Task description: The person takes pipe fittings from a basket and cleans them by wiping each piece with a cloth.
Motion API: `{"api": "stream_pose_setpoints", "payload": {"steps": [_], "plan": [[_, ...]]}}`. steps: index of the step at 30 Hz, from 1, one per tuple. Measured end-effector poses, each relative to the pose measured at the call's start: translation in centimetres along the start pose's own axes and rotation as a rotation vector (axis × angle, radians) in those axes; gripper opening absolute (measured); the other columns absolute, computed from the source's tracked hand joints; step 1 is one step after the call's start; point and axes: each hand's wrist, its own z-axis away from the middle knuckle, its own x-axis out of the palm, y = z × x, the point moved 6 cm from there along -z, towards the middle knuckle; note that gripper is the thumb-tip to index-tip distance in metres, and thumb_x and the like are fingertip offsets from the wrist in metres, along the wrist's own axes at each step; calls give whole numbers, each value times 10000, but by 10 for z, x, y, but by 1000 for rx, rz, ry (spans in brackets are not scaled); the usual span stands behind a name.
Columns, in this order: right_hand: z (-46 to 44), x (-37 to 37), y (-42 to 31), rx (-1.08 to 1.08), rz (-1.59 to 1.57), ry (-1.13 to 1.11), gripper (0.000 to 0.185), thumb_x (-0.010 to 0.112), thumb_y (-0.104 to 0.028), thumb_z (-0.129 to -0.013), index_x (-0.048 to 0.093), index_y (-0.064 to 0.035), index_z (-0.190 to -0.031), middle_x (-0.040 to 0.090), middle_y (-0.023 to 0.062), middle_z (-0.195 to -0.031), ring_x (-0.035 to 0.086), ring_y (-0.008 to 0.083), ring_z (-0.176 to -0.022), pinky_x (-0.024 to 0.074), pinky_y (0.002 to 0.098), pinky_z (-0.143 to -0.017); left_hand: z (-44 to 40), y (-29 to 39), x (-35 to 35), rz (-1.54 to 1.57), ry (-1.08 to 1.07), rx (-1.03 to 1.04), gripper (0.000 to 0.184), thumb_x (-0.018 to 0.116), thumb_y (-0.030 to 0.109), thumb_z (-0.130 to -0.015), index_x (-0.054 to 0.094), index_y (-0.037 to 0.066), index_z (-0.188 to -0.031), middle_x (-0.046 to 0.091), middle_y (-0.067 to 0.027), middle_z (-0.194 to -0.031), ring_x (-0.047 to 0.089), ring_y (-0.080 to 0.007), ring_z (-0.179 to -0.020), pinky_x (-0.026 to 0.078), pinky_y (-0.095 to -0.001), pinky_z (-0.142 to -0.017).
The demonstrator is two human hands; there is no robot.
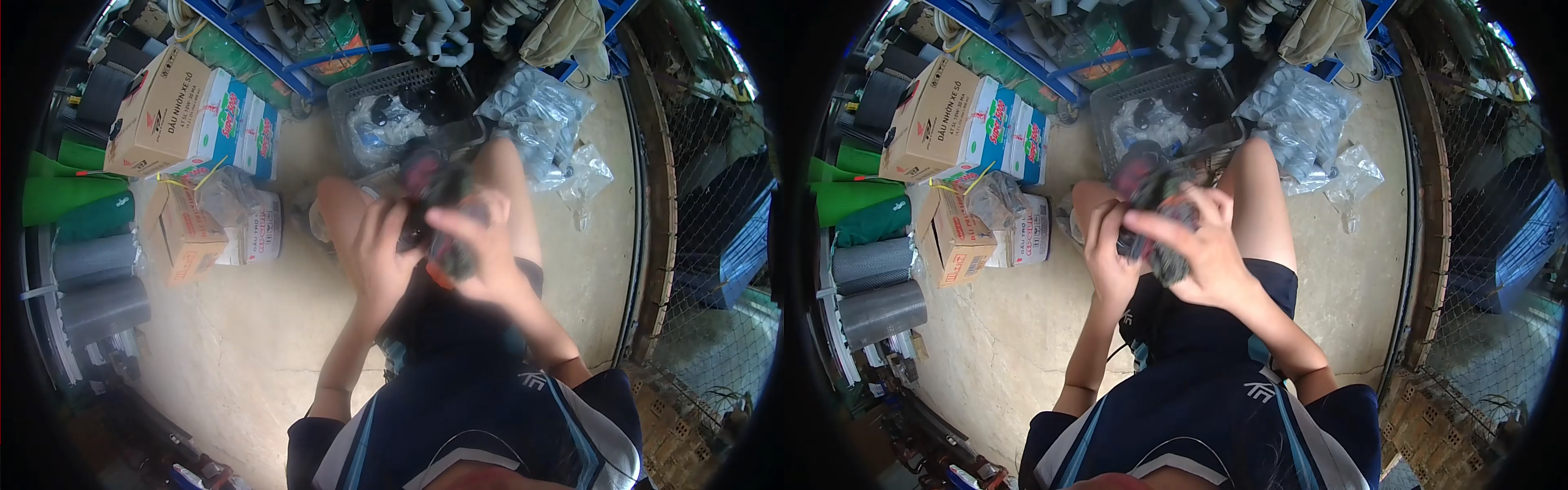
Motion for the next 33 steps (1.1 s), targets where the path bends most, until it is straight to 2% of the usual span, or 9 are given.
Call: {"api": "stream_pose_setpoints", "payload": {"steps": [5,6,10,13,15,19,22,29,33], "plan": [[-6,-7,13,109,52,92,581,670,-174,-593,544,-216,-1158,567,63,-1047,404,293,-1106,234,415,-888,1,1,-1,-40,-25,18,481,747,139,-525,588,74,-974,553,-112,-959,570,-276,-831,469,-348,-692],[-4,-9,17,95,4,147,580,679,-191,-596,543,-229,-1159,557,66,-1053,398,296,-1095,238,416,-881,-2,6,0,52,-60,-15,466,714,3,-555,556,-2,-994,548,-135,-954,559,-298,-864,447,-349,-743],[14,-5,18,15,98,39,540,710,-238,-580,582,-223,-1104,480,104,-1097,395,284,-1061,233,403,-894,-1,4,-3,105,-81,-2,461,710,6,-589,536,-15,-1015,548,-132,-958,559,-260,-857,440,-327,-748],[22,-34,57,324,-12,97,669,693,-236,-608,463,-145,-1230,421,153,-1178,394,301,-1109,266,412,-948,5,0,-9,372,141,-139,431,717,23,-596,536,6,-987,557,-107,-899,561,-219,-783,453,-308,-695],[33,-35,74,511,-644,370,767,697,-234,-633,345,-68,-1293,408,148,-1203,383,291,-1145,290,393,-974,-2,3,-14,372,152,-81,412,707,35,-630,513,-13,-991,552,-100,-888,547,-194,-771,439,-282,-694],[38,-20,50,452,-654,456,773,701,-260,-644,340,-47,-1293,373,163,-1254,379,297,-1151,272,401,-987,4,0,-7,505,111,-205,407,692,84,-682,496,-24,-1021,549,-90,-906,534,-166,-790,433,-268,-705],[19,2,15,43,-99,71,703,713,-251,-640,418,-63,-1250,483,166,-1145,383,356,-1120,220,436,-977,7,8,5,707,77,-262,406,623,120,-772,444,-43,-1099,527,-75,-955,504,-130,-851,420,-261,-754],[38,29,18,458,-451,-66,730,655,-280,-722,311,-30,-1316,339,183,-1305,280,359,-1214,179,418,-1011,14,-6,9,891,250,-598,398,479,261,-866,424,-14,-1149,487,-96,-1043,473,-175,-953,378,-306,-849],[45,22,20,448,-613,165,763,649,-304,-724,283,8,-1316,369,211,-1246,285,348,-1214,198,387,-1013,16,-9,6,830,188,-599,386,479,267,-866,432,-11,-1129,484,-92,-1034,464,-168,-947,371,-299,-844]]}}
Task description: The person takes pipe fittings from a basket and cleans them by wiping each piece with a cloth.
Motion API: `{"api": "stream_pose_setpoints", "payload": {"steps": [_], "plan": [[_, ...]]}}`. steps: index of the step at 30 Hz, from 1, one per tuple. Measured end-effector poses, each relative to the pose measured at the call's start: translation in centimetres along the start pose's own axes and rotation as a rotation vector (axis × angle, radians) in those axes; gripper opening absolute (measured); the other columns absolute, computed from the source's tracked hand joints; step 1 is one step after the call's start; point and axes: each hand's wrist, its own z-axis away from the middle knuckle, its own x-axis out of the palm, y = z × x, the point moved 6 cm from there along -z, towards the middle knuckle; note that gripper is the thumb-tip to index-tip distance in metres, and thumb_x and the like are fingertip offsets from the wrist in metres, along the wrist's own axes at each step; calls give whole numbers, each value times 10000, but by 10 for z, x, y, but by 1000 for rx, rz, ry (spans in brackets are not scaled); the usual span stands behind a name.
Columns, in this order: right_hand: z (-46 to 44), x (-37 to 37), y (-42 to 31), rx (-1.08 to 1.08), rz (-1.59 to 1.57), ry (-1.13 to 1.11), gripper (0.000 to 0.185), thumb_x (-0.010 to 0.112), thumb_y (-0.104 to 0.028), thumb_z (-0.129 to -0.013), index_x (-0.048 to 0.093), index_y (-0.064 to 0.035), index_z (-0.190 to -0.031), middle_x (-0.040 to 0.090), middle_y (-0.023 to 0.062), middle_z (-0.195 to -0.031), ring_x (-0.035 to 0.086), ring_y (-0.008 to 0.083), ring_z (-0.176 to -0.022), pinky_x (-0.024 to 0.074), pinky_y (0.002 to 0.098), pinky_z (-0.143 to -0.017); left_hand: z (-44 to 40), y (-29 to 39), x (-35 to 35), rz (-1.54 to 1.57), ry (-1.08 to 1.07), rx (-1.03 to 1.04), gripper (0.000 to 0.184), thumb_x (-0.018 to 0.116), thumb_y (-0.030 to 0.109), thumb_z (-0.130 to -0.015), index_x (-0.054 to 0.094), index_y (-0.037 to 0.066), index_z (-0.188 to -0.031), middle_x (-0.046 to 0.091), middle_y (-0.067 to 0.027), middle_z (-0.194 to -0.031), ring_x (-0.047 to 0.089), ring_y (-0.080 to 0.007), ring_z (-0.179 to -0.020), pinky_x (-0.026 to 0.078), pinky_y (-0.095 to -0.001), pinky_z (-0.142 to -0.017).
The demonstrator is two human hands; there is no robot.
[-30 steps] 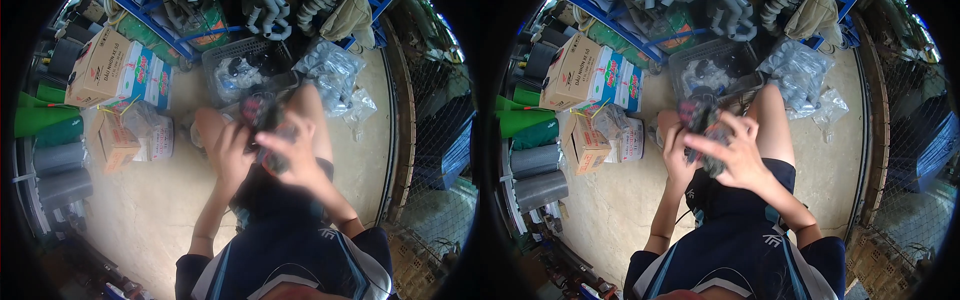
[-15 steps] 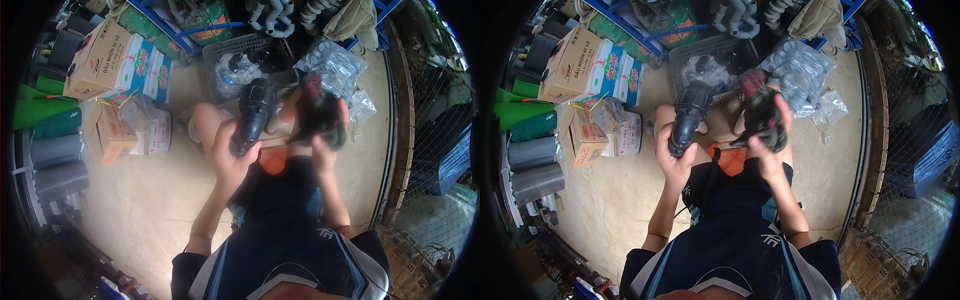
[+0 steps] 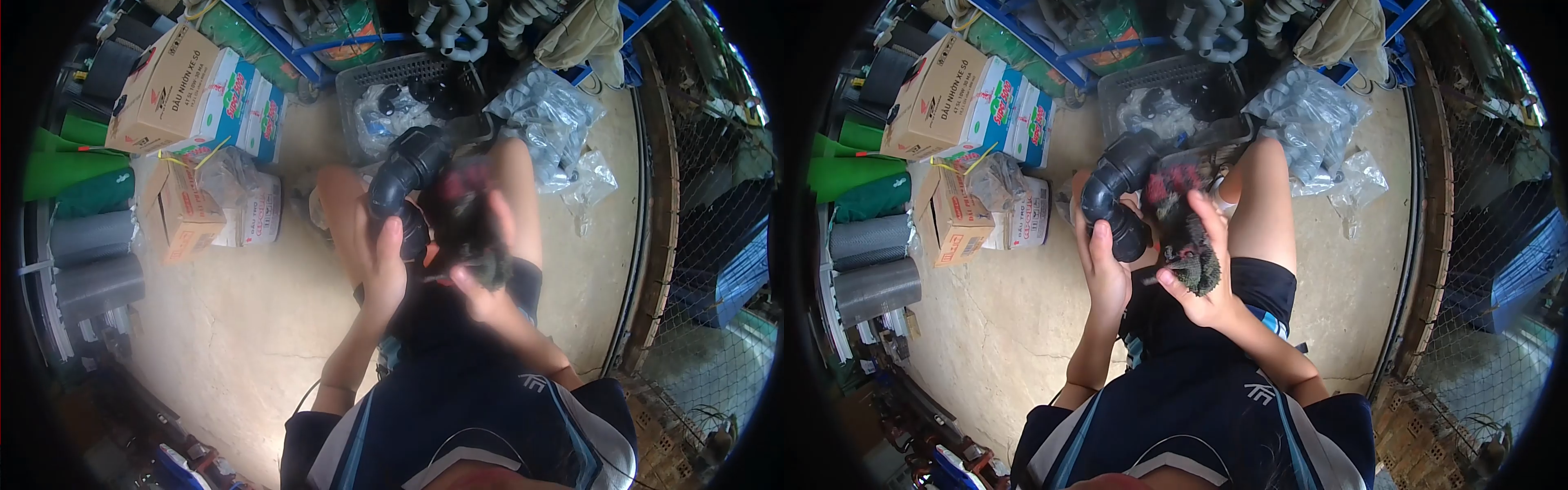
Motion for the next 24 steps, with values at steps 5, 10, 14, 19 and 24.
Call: {"api": "stream_pose_setpoints", "payload": {"steps": [5,10,14,19,24], "plan": [[-30,22,-26,-307,449,-113,765,644,-317,-718,283,-7,-1316,361,208,-1271,293,346,-1200,159,406,-975,4,9,11,-55,20,114,378,449,286,-879,443,-13,-1111,493,-85,-984,473,-171,-905,380,-299,-808],[-19,19,6,69,-24,-97,790,615,-366,-751,229,-15,-1344,362,165,-1287,316,285,-1210,201,374,-998,-10,9,-2,-195,2,178,545,344,444,-915,346,3,-1235,464,-115,-1112,497,-184,-981,418,-310,-826],[-24,-2,7,197,-499,57,814,638,-324,-718,210,-21,-1341,359,126,-1255,366,219,-1178,281,347,-994,-13,-8,-10,30,-17,125,597,279,546,-895,329,24,-1179,509,-111,-1014,558,-175,-830,477,-295,-604],[-17,-4,-2,-9,-198,49,744,637,-263,-728,249,17,-1297,320,146,-1252,341,252,-1176,265,360,-989,-8,16,12,114,-26,113,527,225,504,-923,340,37,-1139,435,-90,-1051,496,-148,-935,433,-266,-771],[-5,5,-17,-407,179,-20,678,697,-262,-632,400,-33,-1198,436,172,-1147,374,316,-1033,276,407,-929,-11,19,3,-262,95,222,440,239,418,-947,350,27,-1114,365,-85,-1100,405,-152,-1033,310,-270,-902]]}}
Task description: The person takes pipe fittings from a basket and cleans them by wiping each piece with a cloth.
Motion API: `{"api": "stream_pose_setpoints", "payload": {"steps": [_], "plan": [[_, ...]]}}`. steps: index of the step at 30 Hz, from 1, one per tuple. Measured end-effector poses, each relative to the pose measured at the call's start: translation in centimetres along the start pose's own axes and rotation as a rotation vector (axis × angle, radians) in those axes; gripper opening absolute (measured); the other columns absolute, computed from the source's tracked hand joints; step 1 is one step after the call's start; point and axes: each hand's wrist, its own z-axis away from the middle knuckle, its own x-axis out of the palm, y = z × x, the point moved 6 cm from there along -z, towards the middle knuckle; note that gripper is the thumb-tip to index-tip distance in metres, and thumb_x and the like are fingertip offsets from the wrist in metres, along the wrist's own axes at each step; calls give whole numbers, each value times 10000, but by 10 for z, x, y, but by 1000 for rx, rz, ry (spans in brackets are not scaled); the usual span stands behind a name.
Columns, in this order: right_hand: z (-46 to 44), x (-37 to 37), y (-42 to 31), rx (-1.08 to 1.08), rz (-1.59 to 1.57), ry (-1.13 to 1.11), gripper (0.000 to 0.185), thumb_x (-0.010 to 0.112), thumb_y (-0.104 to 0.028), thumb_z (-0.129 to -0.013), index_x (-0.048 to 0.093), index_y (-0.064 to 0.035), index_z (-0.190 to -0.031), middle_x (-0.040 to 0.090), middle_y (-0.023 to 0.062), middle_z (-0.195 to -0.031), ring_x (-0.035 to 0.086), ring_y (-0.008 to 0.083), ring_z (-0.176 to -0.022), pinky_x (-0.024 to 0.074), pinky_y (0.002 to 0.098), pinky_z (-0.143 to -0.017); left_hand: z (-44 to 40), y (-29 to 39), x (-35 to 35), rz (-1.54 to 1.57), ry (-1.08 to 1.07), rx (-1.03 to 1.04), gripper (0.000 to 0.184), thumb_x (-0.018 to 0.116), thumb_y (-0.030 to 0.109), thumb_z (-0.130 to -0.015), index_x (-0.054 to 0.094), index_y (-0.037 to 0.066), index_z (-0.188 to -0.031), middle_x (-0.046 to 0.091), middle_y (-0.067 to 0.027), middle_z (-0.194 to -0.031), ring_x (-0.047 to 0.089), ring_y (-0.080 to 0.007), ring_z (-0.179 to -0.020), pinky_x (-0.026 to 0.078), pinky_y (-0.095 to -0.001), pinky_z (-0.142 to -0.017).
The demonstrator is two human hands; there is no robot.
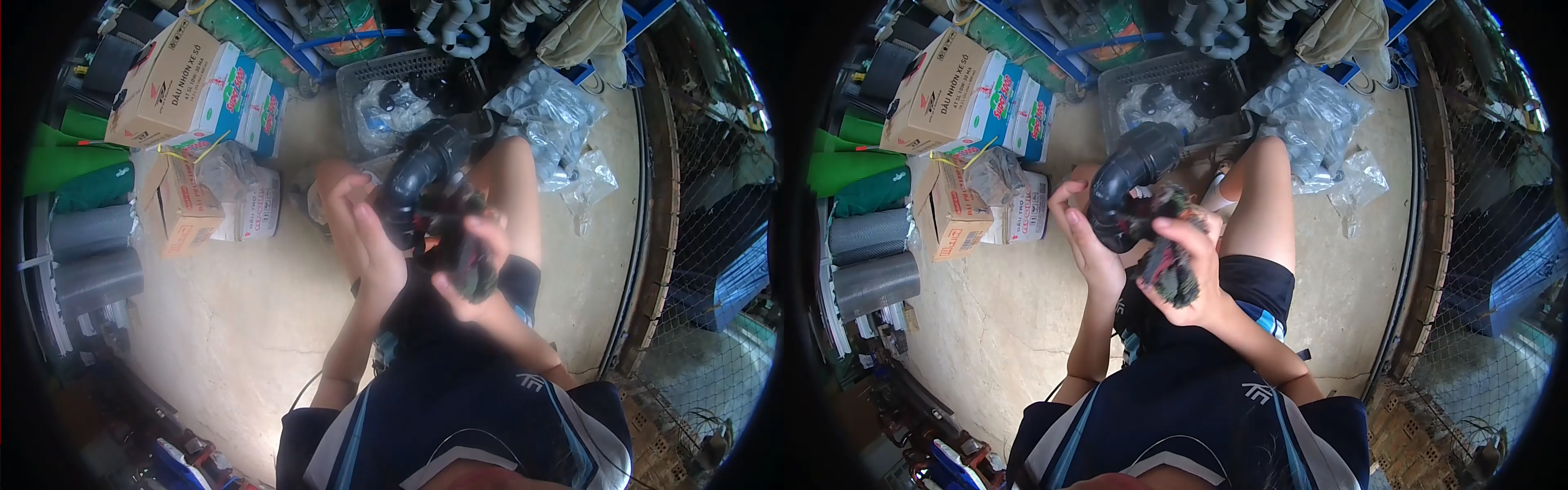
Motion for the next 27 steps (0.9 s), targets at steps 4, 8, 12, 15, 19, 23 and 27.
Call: {"api": "stream_pose_setpoints", "payload": {"steps": [4,8,12,15,19,23,27], "plan": [[-9,-4,7,6,48,-14,632,697,-234,-595,458,-47,-1149,466,159,-1090,380,312,-1011,303,399,-891,8,-2,1,-142,-22,37,406,255,385,-950,351,23,-1105,347,-82,-1105,377,-155,-1044,275,-271,-916],[-4,-10,29,244,-88,106,625,668,-298,-640,433,-15,-1145,453,135,-1070,367,276,-1001,287,377,-908,10,7,9,3,-51,-25,393,247,369,-952,342,27,-1122,349,-88,-1101,361,-164,-1051,256,-298,-936],[-8,-2,6,-55,-9,-37,640,686,-313,-589,461,-39,-1122,469,123,-1056,368,282,-973,295,388,-883,8,5,13,-91,-54,6,376,237,347,-956,332,31,-1136,355,-102,-1105,361,-176,-1062,270,-312,-931],[-12,-11,11,-25,114,24,610,676,-294,-598,467,-42,-1112,491,128,-1026,369,290,-968,311,386,-865,8,3,15,-56,-57,25,336,228,293,-959,332,29,-1139,359,-123,-1115,364,-195,-1071,272,-319,-934],[-2,-12,19,110,-35,81,613,675,-267,-611,446,-39,-1133,510,112,-1037,366,299,-992,314,388,-871,4,7,9,-260,-9,116,313,243,251,-951,310,3,-1129,350,-138,-1119,380,-201,-1040,301,-322,-910],[-9,-3,3,-21,99,-15,593,687,-219,-591,466,-50,-1115,529,103,-1023,375,300,-976,299,386,-875,2,15,9,-412,2,183,314,267,260,-946,299,3,-1123,335,-136,-1126,403,-196,-1003,316,-324,-895],[-8,-25,26,188,83,106,559,650,-266,-669,449,-31,-1135,473,128,-1087,395,270,-1018,314,371,-893,1,12,2,-195,119,156,319,333,232,-922,358,-34,-1096,409,-156,-1055,456,-238,-958,350,-330,-864]]}}
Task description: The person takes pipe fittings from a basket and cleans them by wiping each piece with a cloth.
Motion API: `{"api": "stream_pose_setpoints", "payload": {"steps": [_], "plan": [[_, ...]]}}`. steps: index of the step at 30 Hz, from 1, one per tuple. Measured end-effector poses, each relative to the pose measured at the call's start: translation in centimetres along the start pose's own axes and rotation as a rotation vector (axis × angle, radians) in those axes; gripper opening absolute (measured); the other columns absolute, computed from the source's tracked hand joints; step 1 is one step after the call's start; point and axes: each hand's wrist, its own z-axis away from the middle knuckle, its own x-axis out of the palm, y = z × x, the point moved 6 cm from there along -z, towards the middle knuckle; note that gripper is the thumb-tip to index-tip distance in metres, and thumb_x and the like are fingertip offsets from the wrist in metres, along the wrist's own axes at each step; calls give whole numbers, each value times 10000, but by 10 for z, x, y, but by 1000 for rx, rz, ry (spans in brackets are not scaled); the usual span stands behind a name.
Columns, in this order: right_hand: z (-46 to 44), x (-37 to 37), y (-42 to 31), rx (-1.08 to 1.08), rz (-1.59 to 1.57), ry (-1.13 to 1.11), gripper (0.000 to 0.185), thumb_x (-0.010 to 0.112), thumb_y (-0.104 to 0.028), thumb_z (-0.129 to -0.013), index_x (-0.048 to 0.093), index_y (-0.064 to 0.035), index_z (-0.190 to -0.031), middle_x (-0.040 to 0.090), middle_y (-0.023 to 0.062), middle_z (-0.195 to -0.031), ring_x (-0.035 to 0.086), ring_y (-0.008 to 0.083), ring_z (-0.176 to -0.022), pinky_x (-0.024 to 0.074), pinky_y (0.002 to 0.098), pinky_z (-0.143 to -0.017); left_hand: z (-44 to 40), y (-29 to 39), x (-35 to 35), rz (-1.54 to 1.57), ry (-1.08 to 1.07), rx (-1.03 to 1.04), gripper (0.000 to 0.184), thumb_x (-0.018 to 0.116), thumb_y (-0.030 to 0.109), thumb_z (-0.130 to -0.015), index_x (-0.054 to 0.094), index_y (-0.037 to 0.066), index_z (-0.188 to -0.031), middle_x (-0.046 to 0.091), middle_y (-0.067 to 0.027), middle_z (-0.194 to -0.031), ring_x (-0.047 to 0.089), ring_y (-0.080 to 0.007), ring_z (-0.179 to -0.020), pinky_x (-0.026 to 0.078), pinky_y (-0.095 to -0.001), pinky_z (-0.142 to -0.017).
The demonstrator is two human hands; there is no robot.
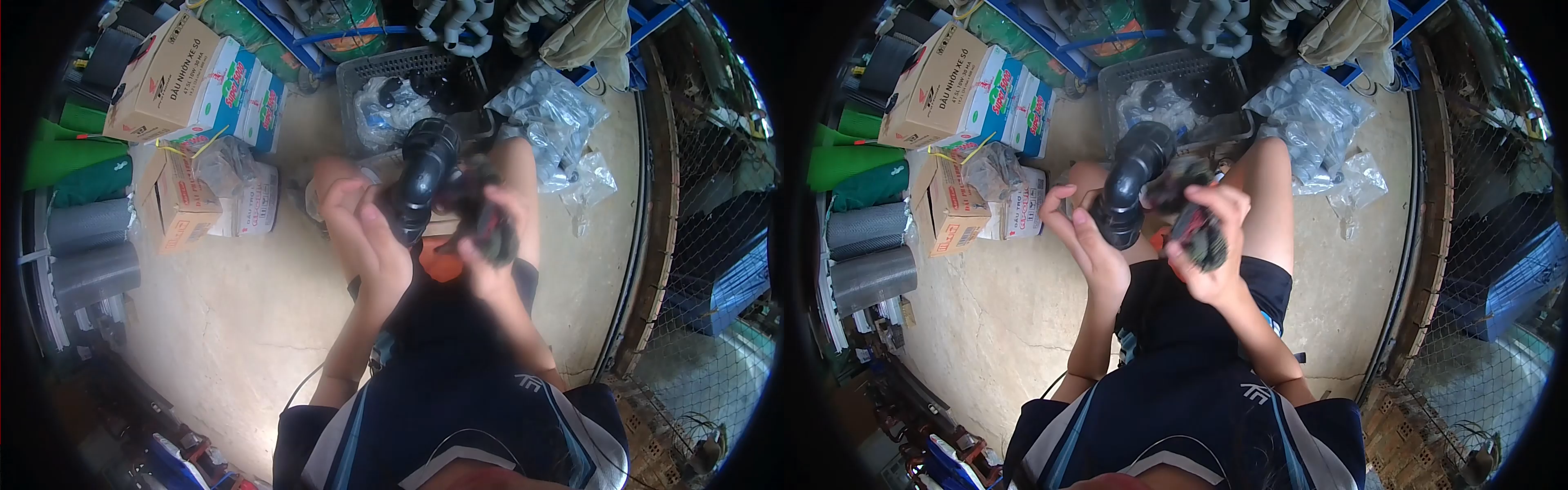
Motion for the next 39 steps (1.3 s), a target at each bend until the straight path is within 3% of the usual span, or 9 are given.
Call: {"api": "stream_pose_setpoints", "payload": {"steps": [4,7,13,17,23,27,31,35,39], "plan": [[-3,-11,23,288,-540,165,652,626,-244,-712,321,-17,-1241,391,113,-1180,427,236,-1090,328,344,-945,-6,-21,4,23,-140,-91,421,251,402,-946,348,30,-1117,449,-109,-986,501,-138,-784,422,-253,-662],[-7,-14,18,204,-519,201,649,635,-274,-707,337,-21,-1225,380,126,-1180,422,233,-1079,334,346,-934,11,-44,24,591,-329,-600,530,202,512,-924,412,52,-1081,534,-102,-812,536,-136,-644,436,-261,-496],[3,35,-31,-212,147,-386,511,692,-229,-581,528,-154,-1060,571,80,-1046,489,260,-979,270,406,-861,36,-35,50,1441,-403,-823,527,282,507,-908,458,51,-1104,566,-81,-923,570,-152,-800,464,-265,-663],[-4,20,-8,-49,232,-224,511,678,-104,-584,508,-105,-1065,590,62,-1024,499,298,-1019,272,405,-911,25,-29,37,888,-259,-1003,385,353,425,-921,497,95,-1055,590,-62,-907,597,-130,-744,487,-248,-578],[-23,-33,-27,-10,-104,302,517,598,-213,-733,421,19,-1159,474,146,-1090,503,247,-971,381,392,-905,29,-42,35,929,-507,-882,454,340,447,-901,477,25,-1000,540,-101,-678,487,-129,-472,373,-228,-398],[-36,5,-21,-270,470,-294,475,619,-268,-664,518,-51,-1075,550,164,-987,530,317,-931,406,416,-838,31,-34,39,976,-543,-949,343,470,317,-863,452,27,-1044,540,-87,-705,494,-120,-490,373,-221,-391],[-38,18,32,233,24,-262,260,483,-138,-770,529,-7,-990,579,155,-855,577,259,-800,430,335,-747,7,-27,27,319,-662,-172,243,611,126,-736,478,25,-913,557,-59,-741,550,-154,-575,427,-249,-532],[-21,30,94,642,-195,-526,257,436,-159,-811,560,25,-942,603,135,-763,588,213,-734,431,285,-716,21,-21,21,-6,-853,212,393,693,163,-622,509,30,-943,577,-143,-740,615,-284,-633,480,-322,-575],[-12,32,89,724,-485,-488,290,451,-191,-816,560,29,-969,605,83,-841,575,172,-820,421,292,-767,30,-51,21,214,-828,-96,388,655,227,-663,499,-9,-929,561,-68,-752,547,-129,-651,427,-248,-583]]}}
